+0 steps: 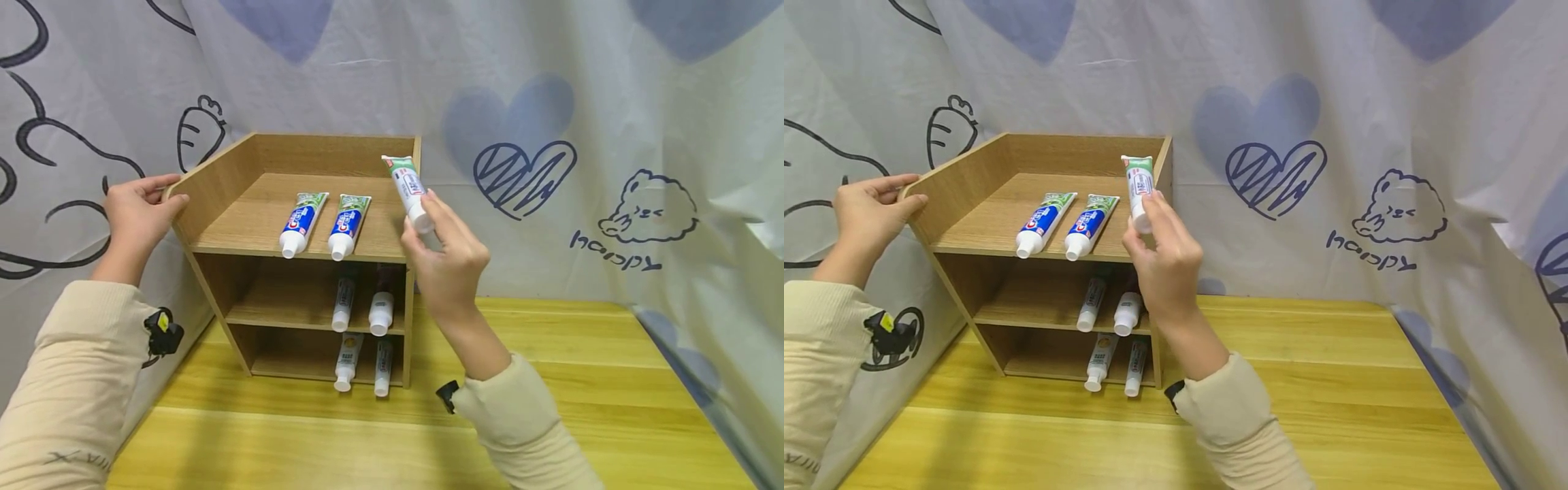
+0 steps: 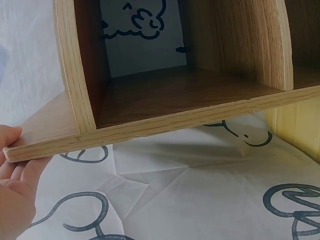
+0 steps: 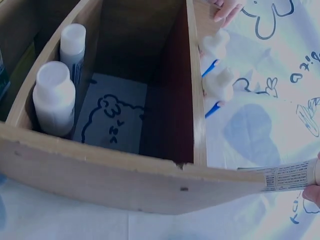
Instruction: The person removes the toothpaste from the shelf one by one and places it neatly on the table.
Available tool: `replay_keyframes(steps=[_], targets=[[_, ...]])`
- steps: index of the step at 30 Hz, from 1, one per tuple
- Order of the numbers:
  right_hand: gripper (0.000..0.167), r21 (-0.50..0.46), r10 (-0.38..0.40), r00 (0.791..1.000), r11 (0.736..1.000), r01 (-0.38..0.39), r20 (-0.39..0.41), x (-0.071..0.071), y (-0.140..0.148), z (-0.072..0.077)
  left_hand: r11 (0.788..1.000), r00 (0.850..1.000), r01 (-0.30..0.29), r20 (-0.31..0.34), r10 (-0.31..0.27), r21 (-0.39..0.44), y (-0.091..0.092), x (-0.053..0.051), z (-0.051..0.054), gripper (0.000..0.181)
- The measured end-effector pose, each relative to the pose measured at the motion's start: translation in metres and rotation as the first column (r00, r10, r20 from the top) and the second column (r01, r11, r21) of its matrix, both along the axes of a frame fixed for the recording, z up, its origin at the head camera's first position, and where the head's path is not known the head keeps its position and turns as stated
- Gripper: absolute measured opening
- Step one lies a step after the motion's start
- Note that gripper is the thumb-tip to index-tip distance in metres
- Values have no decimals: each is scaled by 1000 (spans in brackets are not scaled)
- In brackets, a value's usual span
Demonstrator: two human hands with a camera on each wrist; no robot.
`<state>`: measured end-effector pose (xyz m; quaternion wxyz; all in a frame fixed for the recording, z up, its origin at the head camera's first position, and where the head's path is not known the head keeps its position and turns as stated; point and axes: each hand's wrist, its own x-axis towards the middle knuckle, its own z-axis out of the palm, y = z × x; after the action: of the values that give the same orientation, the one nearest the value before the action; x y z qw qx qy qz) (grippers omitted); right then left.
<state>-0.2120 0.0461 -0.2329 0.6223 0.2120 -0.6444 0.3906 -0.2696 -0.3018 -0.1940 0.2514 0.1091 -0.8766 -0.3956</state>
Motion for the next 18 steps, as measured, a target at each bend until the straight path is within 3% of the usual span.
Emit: replay_keyframes(steps=[18], targets=[[22, -62, -31, 1000, 998, 31, 4, -4, 29, -7, 1000, 1000, -8, -15, 8, 23, 0, -1, -1, 42]])
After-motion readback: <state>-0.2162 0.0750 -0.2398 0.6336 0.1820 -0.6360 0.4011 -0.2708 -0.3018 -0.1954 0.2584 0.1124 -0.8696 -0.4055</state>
